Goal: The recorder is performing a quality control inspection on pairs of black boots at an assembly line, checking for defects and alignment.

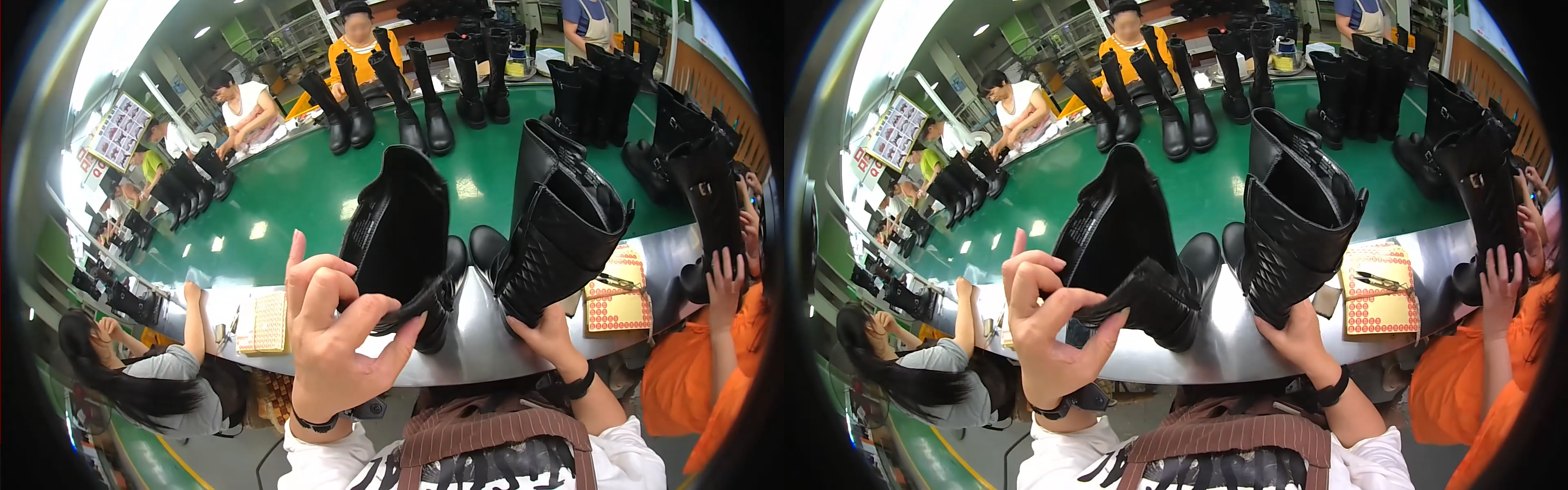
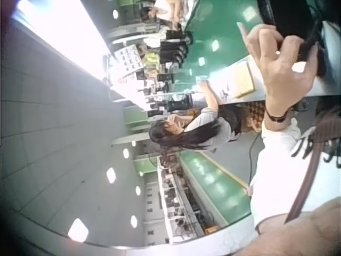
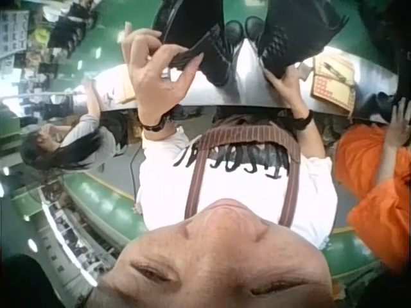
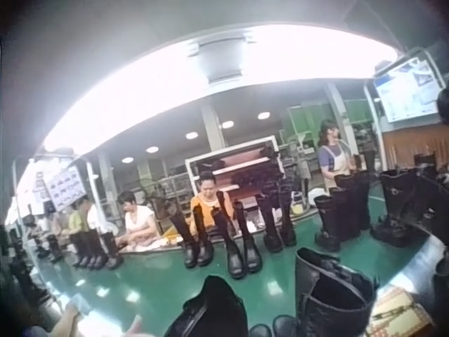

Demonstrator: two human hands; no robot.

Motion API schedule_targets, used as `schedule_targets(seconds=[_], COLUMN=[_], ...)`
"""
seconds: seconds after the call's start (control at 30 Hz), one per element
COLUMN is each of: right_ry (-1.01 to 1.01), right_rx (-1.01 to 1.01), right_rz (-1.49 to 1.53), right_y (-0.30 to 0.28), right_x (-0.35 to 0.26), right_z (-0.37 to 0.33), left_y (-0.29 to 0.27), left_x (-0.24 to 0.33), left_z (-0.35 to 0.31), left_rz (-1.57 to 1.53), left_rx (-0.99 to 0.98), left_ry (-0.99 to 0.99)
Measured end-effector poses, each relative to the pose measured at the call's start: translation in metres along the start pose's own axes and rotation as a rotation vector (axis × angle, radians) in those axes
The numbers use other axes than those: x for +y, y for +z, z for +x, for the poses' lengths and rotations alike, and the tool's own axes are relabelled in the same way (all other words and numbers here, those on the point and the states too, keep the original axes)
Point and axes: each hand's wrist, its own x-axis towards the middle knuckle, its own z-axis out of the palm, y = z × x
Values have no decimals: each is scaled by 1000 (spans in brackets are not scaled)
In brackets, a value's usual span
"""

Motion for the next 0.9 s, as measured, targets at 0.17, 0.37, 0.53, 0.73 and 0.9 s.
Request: schedule_targets(seconds=[0.17,0.37,0.53,0.73,0.9], right_ry=[41,53,-46,-789,-406], right_rx=[-11,-19,113,158,-298], right_rz=[-12,-37,-34,332,1061], right_y=[-2,-6,-7,-16,18], right_x=[-6,-7,-11,-89,-176], right_z=[0,0,-6,8,75], left_y=[8,11,16,18,15], left_x=[-5,-17,-20,-16,-14], left_z=[-4,-7,-6,-9,-8], left_rz=[-84,-98,-206,-239,-226], left_rx=[133,112,181,167,128], left_ry=[-93,-145,-210,-171,-122])
